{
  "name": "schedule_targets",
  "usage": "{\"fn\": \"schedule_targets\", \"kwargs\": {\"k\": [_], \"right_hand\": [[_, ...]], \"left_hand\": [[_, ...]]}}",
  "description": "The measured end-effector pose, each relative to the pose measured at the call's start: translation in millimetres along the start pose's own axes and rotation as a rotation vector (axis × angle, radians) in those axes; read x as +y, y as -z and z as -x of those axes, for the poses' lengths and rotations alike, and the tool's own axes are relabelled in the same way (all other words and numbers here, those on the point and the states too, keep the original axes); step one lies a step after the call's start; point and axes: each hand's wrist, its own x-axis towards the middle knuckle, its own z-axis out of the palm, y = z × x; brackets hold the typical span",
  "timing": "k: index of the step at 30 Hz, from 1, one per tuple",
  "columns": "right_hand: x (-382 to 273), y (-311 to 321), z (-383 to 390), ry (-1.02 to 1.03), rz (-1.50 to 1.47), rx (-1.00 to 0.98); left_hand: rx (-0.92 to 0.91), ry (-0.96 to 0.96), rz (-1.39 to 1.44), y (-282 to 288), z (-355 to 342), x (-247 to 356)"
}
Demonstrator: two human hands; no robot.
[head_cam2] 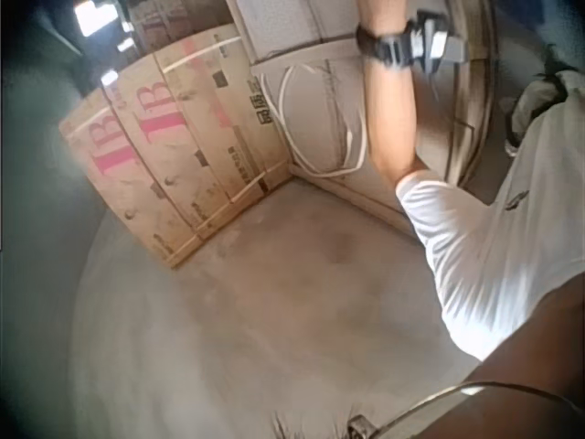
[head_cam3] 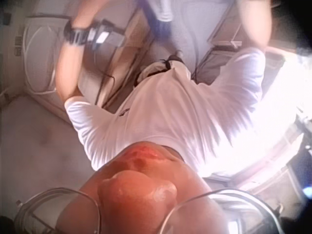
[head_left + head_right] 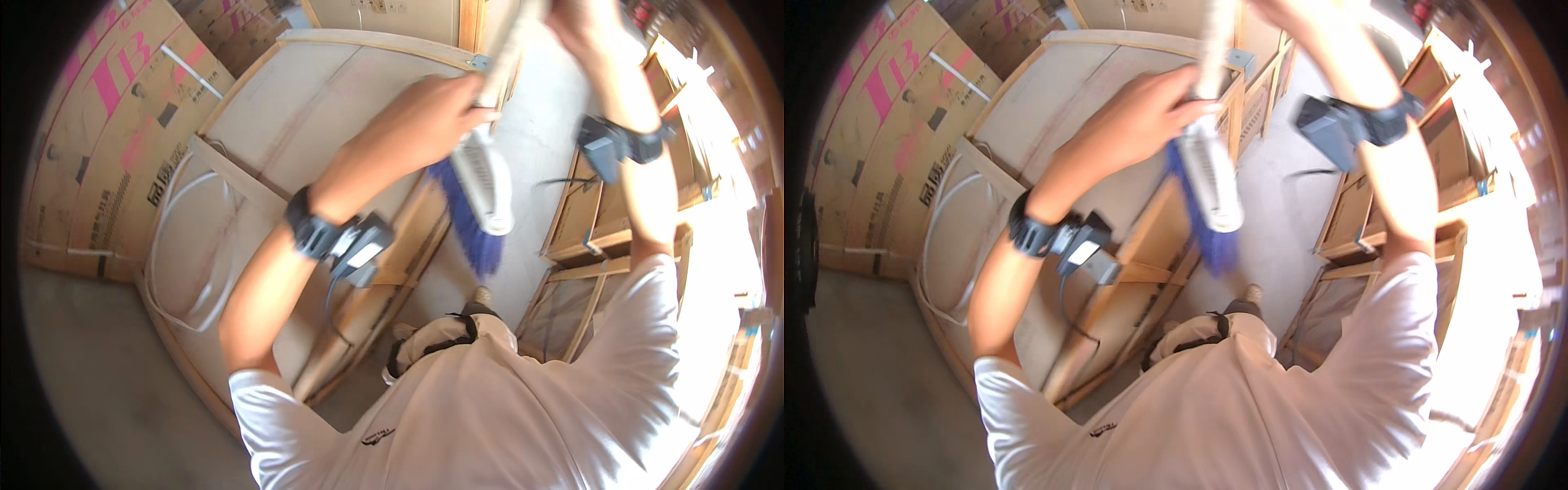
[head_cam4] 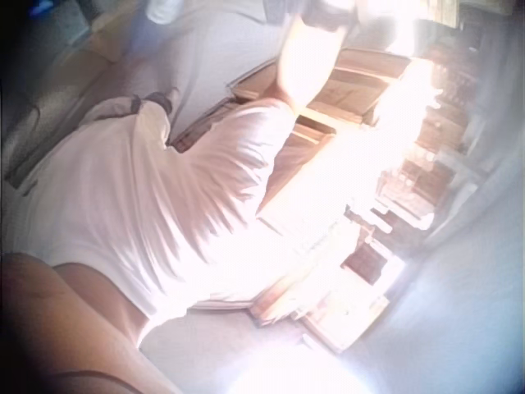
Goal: The person cleans several large wooden and cardboard crates using a broom, sweeping the tops, sides, and edges.
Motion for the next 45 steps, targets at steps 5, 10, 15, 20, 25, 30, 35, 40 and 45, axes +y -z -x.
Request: {"fn": "schedule_targets", "kwargs": {"k": [5,10,15,20,25,30,35,40,45], "right_hand": [[-18.9,161.8,86.3,-0.041,0.079,0.057],[-0.3,229.3,149.4,0.035,0.070,0.439],[44.6,253.5,193.7,0.094,-0.127,0.794],[99.0,282.1,204.0,0.064,-0.060,1.021],[111.4,335.1,201.8,0.064,0.038,1.119],[93.8,377.2,217.7,0.139,0.235,1.312],[80.3,420.4,240.8,0.248,0.489,1.291],[56.8,462.6,257.5,0.354,0.648,1.188],[-9.6,467.5,247.2,0.567,0.844,1.336]], "left_hand": [[0.074,0.056,-0.145,-114.4,-122.1,4.6],[0.330,0.042,-0.189,-204.5,-199.5,-10.9],[0.394,-0.056,0.127,-281.1,-235.9,-33.5],[0.193,0.002,0.425,-329.8,-274.4,-71.4],[-0.047,-0.007,0.559,-379.9,-350.7,-100.2],[-0.069,-0.190,0.630,-429.7,-434.3,-96.4],[0.045,-0.394,0.668,-471.6,-502.9,-74.8],[0.144,-0.633,0.758,-504.4,-567.9,-54.1],[0.167,-0.885,0.910,-490.0,-636.7,18.0]]}}
